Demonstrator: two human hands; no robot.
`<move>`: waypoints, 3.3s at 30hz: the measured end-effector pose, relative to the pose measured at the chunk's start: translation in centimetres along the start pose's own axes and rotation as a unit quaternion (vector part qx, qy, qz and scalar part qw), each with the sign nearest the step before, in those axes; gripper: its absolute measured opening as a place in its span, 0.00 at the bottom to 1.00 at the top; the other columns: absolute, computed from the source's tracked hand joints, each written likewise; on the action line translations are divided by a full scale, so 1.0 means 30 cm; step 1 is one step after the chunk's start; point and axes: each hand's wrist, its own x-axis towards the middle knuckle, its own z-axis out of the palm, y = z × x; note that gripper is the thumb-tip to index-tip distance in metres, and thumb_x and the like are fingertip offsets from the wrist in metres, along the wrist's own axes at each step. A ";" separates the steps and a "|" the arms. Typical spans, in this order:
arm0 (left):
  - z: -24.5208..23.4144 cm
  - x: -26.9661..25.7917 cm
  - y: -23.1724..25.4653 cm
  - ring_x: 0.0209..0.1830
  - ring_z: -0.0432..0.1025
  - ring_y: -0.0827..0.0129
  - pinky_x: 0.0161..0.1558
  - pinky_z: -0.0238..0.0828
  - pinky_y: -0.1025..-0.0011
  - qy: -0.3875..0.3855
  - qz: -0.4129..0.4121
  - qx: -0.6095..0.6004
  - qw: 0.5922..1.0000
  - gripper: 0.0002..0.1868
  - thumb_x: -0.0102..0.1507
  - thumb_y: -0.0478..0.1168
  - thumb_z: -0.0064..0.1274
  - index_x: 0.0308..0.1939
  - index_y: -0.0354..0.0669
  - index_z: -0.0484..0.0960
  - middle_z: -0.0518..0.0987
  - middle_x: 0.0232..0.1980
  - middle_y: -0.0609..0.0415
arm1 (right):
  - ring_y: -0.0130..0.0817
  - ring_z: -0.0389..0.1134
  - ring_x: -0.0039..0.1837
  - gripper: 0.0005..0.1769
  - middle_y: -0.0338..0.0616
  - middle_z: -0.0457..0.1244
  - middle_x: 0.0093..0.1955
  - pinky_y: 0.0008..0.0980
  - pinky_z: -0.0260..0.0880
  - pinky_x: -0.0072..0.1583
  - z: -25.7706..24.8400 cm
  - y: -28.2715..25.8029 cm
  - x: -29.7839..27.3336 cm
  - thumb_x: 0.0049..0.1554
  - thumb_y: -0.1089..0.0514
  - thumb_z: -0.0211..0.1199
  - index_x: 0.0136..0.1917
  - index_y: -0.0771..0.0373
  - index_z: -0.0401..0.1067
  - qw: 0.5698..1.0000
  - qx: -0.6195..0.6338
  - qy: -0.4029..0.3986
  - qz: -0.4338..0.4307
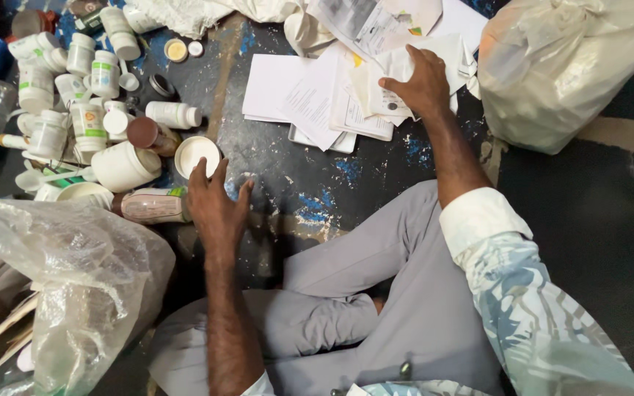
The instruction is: The person sits on the floor and sorts through a pile of papers, picking them up one by one, briefly unfolding or inspecting them, and placing them into a plastic bag. The person handles multiple sheets and envelopes, moving them from a pile on the floor into the bag.
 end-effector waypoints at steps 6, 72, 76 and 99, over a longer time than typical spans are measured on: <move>-0.047 -0.010 -0.037 0.71 0.62 0.39 0.68 0.60 0.45 0.014 0.012 0.003 1.000 0.31 0.60 0.46 0.68 0.64 0.40 0.79 0.69 0.71 0.34 | 0.58 0.49 0.79 0.52 0.61 0.51 0.78 0.56 0.55 0.72 0.021 -0.046 -0.019 0.52 0.42 0.76 0.80 0.62 0.56 1.000 -0.017 -0.022 0.007; -0.053 -0.002 0.007 0.65 0.68 0.45 0.64 0.62 0.49 0.054 0.034 -0.006 0.998 0.27 0.59 0.46 0.66 0.61 0.43 0.81 0.73 0.67 0.39 | 0.54 0.71 0.52 0.15 0.54 0.70 0.45 0.53 0.72 0.51 0.052 -0.075 0.010 0.68 0.57 0.60 0.43 0.66 0.79 0.976 -0.154 0.137 -0.075; -0.047 0.003 0.017 0.66 0.67 0.45 0.64 0.62 0.49 0.061 0.041 -0.006 0.997 0.29 0.58 0.46 0.67 0.61 0.42 0.81 0.73 0.66 0.38 | 0.55 0.71 0.47 0.13 0.55 0.70 0.43 0.51 0.72 0.47 -0.057 -0.192 -0.044 0.65 0.55 0.62 0.46 0.66 0.79 0.976 -0.108 0.165 -0.094; -0.034 -0.046 0.210 0.82 0.34 0.31 0.74 0.36 0.39 -0.180 0.110 -0.259 0.943 0.84 0.39 0.69 0.74 0.81 0.44 0.31 0.36 0.83 0.28 | 0.21 0.71 0.48 0.16 0.44 0.74 0.50 0.26 0.72 0.50 -0.157 -0.586 -0.545 0.55 0.66 0.66 0.57 0.68 0.78 0.942 0.301 -0.104 -0.108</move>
